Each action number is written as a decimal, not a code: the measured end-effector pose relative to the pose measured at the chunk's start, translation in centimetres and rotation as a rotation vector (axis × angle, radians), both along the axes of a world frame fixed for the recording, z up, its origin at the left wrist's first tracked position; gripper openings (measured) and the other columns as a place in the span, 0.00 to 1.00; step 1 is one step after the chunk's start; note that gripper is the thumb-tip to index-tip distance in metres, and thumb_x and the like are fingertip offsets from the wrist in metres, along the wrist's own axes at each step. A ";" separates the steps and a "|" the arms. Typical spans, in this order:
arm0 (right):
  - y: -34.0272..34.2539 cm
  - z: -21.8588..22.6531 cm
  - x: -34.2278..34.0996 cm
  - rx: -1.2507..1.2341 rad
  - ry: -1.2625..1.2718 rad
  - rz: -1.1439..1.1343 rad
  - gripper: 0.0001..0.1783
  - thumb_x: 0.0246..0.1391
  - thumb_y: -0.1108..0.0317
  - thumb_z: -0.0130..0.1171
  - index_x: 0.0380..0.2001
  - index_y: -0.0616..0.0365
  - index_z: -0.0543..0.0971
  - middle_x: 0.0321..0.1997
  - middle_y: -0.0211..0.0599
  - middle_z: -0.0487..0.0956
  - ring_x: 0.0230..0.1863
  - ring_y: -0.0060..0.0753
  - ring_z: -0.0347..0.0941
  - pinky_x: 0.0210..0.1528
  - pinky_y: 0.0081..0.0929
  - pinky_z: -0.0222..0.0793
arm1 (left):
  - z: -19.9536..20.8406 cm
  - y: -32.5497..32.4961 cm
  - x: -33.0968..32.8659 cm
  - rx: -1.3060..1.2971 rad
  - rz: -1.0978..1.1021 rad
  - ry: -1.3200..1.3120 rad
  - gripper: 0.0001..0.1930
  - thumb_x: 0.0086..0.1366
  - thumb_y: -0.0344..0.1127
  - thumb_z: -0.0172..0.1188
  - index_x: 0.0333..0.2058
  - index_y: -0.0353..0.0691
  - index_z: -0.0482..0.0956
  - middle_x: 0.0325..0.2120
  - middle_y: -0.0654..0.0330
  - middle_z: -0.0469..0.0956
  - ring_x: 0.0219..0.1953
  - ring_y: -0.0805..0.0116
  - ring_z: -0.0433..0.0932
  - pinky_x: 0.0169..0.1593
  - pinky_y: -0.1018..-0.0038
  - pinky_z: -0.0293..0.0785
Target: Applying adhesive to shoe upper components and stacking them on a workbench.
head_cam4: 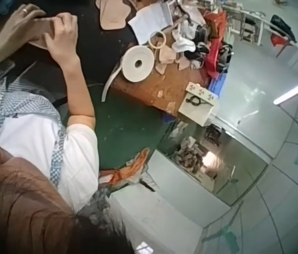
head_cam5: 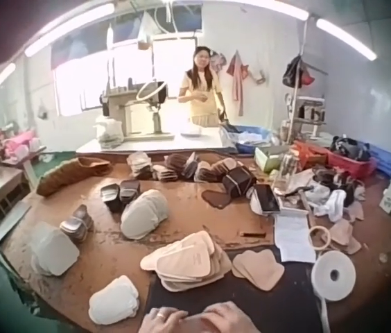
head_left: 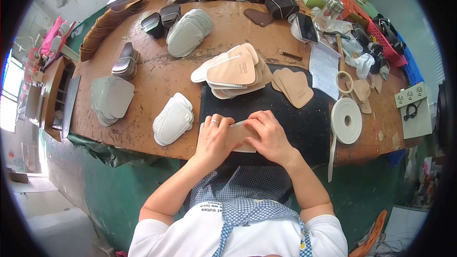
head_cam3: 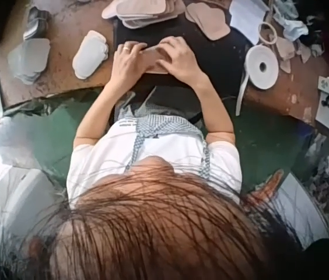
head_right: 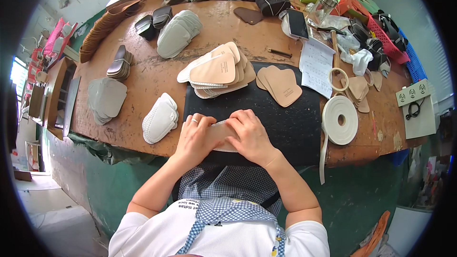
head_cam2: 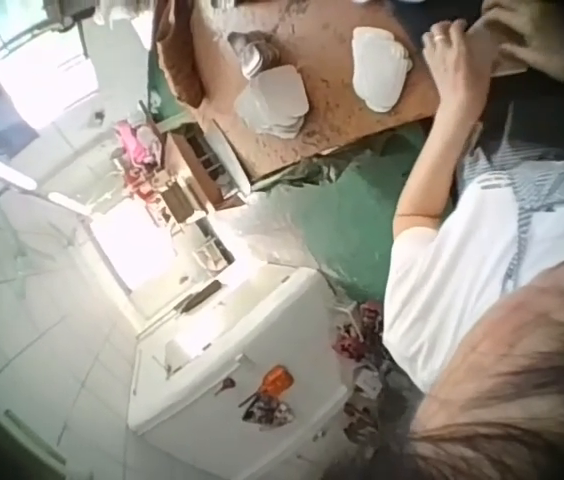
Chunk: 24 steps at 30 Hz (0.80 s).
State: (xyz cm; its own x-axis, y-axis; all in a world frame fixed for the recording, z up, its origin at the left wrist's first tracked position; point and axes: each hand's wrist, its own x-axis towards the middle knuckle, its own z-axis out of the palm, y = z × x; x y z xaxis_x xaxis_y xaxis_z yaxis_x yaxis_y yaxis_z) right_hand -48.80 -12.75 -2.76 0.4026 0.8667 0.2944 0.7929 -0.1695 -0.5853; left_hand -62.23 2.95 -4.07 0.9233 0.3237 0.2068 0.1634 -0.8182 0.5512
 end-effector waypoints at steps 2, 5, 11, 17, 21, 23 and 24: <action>-0.1 -0.2 0.2 -0.024 -0.039 0.037 0.17 0.44 0.72 0.71 0.40 0.62 0.79 0.48 0.39 0.74 0.53 0.46 0.70 0.55 0.37 0.72 | 0.3 0.7 0.9 0.000 -0.020 0.073 0.26 0.48 0.35 0.76 0.46 0.37 0.78 0.42 0.53 0.78 0.46 0.49 0.74 0.48 0.58 0.73; 0.0 -0.3 0.8 -0.145 -0.061 0.067 0.19 0.43 0.70 0.73 0.40 0.60 0.79 0.46 0.40 0.74 0.51 0.44 0.71 0.55 0.39 0.71 | 0.6 1.4 1.7 -0.051 -0.050 0.158 0.20 0.52 0.34 0.73 0.42 0.36 0.79 0.34 0.54 0.80 0.41 0.53 0.76 0.44 0.61 0.74; 0.3 -0.3 0.6 -0.021 0.007 0.049 0.20 0.41 0.71 0.74 0.39 0.60 0.79 0.41 0.39 0.74 0.46 0.45 0.71 0.50 0.37 0.73 | 0.3 2.0 1.8 -0.508 0.032 0.108 0.09 0.63 0.31 0.64 0.39 0.32 0.81 0.26 0.57 0.82 0.27 0.72 0.78 0.31 0.72 0.73; -0.4 -0.3 0.3 0.039 -0.042 0.036 0.21 0.41 0.71 0.75 0.41 0.58 0.79 0.42 0.39 0.75 0.48 0.45 0.72 0.51 0.38 0.74 | 1.7 2.7 2.9 -0.807 0.030 0.256 0.07 0.67 0.29 0.61 0.41 0.33 0.83 0.21 0.69 0.78 0.26 0.85 0.71 0.29 0.82 0.67; -0.8 0.2 -0.1 0.217 -0.084 -0.029 0.18 0.41 0.72 0.74 0.38 0.58 0.80 0.42 0.38 0.77 0.45 0.44 0.75 0.48 0.37 0.75 | 2.6 2.0 3.5 -0.996 -0.020 0.193 0.11 0.67 0.29 0.62 0.46 0.34 0.81 0.26 0.68 0.81 0.29 0.86 0.74 0.32 0.84 0.69; -1.0 0.4 0.3 0.255 -0.123 -0.052 0.17 0.42 0.73 0.74 0.37 0.59 0.81 0.42 0.37 0.78 0.44 0.43 0.76 0.47 0.36 0.76 | 2.3 1.4 4.0 -1.036 -0.041 0.161 0.12 0.67 0.30 0.62 0.48 0.34 0.81 0.27 0.67 0.82 0.30 0.86 0.75 0.33 0.84 0.70; -1.0 0.5 0.6 0.252 -0.128 -0.046 0.16 0.42 0.73 0.73 0.37 0.59 0.81 0.42 0.37 0.78 0.44 0.42 0.76 0.46 0.35 0.76 | 1.9 1.2 4.2 -1.033 -0.027 0.142 0.13 0.67 0.30 0.63 0.49 0.34 0.80 0.29 0.65 0.83 0.31 0.85 0.76 0.34 0.85 0.70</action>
State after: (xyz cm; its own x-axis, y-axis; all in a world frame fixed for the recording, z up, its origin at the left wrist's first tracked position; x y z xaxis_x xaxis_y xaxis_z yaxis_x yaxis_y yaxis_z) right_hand -48.20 -13.78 -2.28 0.3852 0.7417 0.5491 0.8579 -0.0685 -0.5093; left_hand -58.02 4.12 -2.16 0.9271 0.2602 -0.2699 0.2700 0.0361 0.9622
